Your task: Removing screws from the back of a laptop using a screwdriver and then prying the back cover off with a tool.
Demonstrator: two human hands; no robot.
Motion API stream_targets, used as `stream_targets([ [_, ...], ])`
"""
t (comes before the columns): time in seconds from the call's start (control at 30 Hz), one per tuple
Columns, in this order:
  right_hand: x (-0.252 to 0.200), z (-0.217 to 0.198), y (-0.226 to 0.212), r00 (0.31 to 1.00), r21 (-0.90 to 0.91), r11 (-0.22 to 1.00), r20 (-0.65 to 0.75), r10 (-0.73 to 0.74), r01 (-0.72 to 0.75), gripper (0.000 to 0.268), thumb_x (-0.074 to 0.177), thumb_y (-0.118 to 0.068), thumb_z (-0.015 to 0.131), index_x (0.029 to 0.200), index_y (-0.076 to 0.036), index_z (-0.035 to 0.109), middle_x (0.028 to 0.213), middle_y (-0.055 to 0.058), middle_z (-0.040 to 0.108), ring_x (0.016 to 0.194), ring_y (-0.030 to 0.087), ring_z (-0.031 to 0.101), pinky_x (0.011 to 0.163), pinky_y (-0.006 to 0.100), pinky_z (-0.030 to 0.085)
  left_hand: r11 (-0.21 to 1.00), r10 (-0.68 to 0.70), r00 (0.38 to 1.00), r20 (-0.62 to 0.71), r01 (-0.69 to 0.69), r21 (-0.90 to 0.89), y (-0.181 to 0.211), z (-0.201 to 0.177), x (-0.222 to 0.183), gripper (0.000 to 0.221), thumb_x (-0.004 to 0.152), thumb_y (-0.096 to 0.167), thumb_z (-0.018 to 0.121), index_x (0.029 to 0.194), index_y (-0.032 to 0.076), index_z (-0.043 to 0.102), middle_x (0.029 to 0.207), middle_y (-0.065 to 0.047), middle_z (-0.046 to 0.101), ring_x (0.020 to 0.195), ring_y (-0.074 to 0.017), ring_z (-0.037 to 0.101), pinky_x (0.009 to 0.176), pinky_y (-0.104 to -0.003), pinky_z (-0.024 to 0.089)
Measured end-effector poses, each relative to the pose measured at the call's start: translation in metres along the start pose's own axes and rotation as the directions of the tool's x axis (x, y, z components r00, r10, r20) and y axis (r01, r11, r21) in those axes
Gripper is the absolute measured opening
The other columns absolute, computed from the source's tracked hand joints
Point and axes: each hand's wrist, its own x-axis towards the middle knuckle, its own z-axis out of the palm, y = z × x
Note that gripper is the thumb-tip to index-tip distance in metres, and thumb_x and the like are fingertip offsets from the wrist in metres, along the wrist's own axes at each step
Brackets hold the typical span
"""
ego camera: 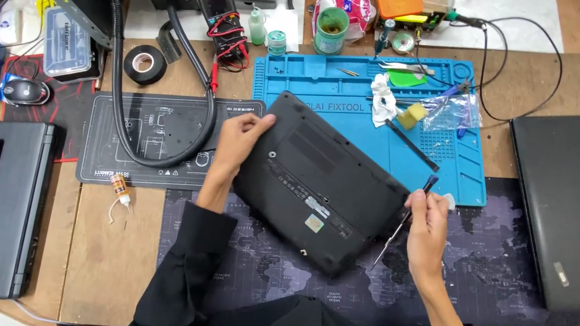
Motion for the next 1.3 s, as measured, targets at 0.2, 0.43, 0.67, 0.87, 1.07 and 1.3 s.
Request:
stream_targets([
  [0.2,-0.020,0.025,-0.007,0.933,0.425,0.840,0.269,0.240,-0.339,0.035,0.112,-0.035,0.049,0.086,-0.013,0.048,0.104,-0.002,0.058,0.097,0.011,0.061,0.088,0.034,0.056,0.975,-0.030,0.984,-0.175,-0.010,-0.221,-0.027,-0.026,-0.014,0.031,0.094,0.029,0.079,0.072,0.012,0.064,0.056,0.003,0.056,0.054,-0.0038,0.053,0.047,-0.019,0.049],
  [0.43,0.020,0.022,-0.041,0.954,0.586,0.768,0.278,0.111,-0.260,0.038,0.109,-0.046,0.048,0.086,-0.015,0.043,0.141,0.015,0.061,0.114,0.026,0.069,0.094,0.042,0.057,0.963,-0.013,0.936,-0.352,-0.082,-0.255,-0.015,-0.036,-0.045,0.035,0.097,0.031,0.076,0.070,0.014,0.062,0.058,0.002,0.057,0.057,-0.0045,0.051,0.054,-0.019,0.046],
  [0.67,0.048,0.012,-0.073,0.924,0.561,0.815,0.371,-0.092,-0.144,0.039,0.109,-0.047,0.044,0.088,-0.014,0.044,0.140,0.023,0.064,0.115,0.036,0.071,0.091,0.048,0.058,0.918,-0.093,0.876,-0.474,-0.108,-0.381,-0.020,-0.036,-0.064,0.036,0.099,0.031,0.073,0.069,0.015,0.060,0.066,0.003,0.060,0.068,-0.0041,0.054,0.068,-0.019,0.049],
  [0.87,0.050,0.014,-0.095,0.909,0.528,0.845,0.387,-0.158,-0.078,0.039,0.111,-0.045,0.043,0.087,-0.014,0.046,0.140,0.022,0.064,0.116,0.034,0.070,0.091,0.048,0.059,0.894,-0.093,0.855,-0.509,-0.154,-0.421,-0.031,-0.040,-0.065,0.037,0.100,0.032,0.072,0.069,0.016,0.060,0.067,0.003,0.062,0.067,-0.0044,0.056,0.071,-0.020,0.051],
  [1.07,0.063,0.023,-0.085,0.909,0.466,0.883,0.390,-0.145,-0.059,0.041,0.111,-0.046,0.043,0.086,-0.013,0.047,0.139,0.023,0.065,0.115,0.035,0.071,0.089,0.051,0.060,0.928,-0.079,0.854,-0.515,-0.126,-0.351,-0.030,-0.043,-0.070,0.030,0.100,0.033,0.073,0.078,0.014,0.063,0.073,0.001,0.064,0.073,-0.0060,0.057,0.074,-0.022,0.051],
  [1.3,0.090,0.049,-0.034,0.930,0.316,0.940,0.367,0.002,-0.127,0.041,0.114,-0.044,0.045,0.086,-0.014,0.047,0.133,0.021,0.067,0.108,0.025,0.069,0.086,0.045,0.058,0.990,-0.056,0.850,-0.523,-0.021,-0.140,-0.039,-0.036,-0.082,0.020,0.099,0.026,0.072,0.105,0.010,0.063,0.090,-0.004,0.064,0.084,-0.0092,0.055,0.071,-0.026,0.051],
])
